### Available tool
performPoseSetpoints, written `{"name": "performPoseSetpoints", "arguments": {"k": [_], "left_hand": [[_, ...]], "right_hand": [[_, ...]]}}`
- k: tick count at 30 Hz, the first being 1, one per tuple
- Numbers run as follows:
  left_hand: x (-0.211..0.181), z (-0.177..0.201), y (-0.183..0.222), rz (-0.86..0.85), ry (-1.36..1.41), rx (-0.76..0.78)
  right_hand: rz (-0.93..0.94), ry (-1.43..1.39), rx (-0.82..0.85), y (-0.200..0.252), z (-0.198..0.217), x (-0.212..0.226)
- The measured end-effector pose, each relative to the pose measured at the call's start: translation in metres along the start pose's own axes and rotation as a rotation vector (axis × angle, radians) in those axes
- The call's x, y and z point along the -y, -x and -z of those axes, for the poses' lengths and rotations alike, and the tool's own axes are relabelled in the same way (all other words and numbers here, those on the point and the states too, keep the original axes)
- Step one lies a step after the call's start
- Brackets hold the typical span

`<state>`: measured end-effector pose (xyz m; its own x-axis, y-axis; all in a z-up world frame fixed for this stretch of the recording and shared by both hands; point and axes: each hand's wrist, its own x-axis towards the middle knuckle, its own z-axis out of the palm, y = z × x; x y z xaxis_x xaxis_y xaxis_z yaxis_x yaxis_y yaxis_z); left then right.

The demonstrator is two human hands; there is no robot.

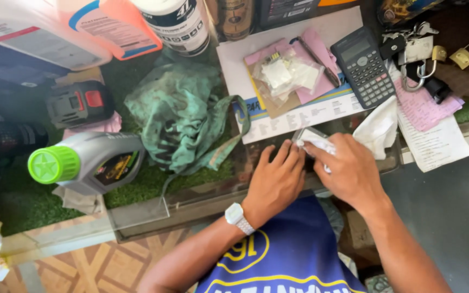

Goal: Unpacking small motorcycle parts from plastic bags and organizing them on a counter and display wall

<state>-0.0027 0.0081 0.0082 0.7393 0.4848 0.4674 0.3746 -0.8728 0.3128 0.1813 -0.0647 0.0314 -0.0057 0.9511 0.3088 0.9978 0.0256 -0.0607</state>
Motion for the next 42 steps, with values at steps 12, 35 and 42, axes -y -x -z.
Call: {"name": "performPoseSetpoints", "arguments": {"k": [12,35,42], "left_hand": [[0.011,-0.003,-0.02,-0.052,0.09,0.11],[0.023,0.002,-0.026,-0.007,0.142,0.174],[0.013,0.0,-0.034,0.047,0.115,0.108]], "right_hand": [[-0.113,0.021,-0.128,0.022,-0.015,0.008],[-0.129,-0.014,-0.035,0.038,-0.005,0.016],[-0.221,-0.062,-0.004,0.048,0.013,0.0]]}}
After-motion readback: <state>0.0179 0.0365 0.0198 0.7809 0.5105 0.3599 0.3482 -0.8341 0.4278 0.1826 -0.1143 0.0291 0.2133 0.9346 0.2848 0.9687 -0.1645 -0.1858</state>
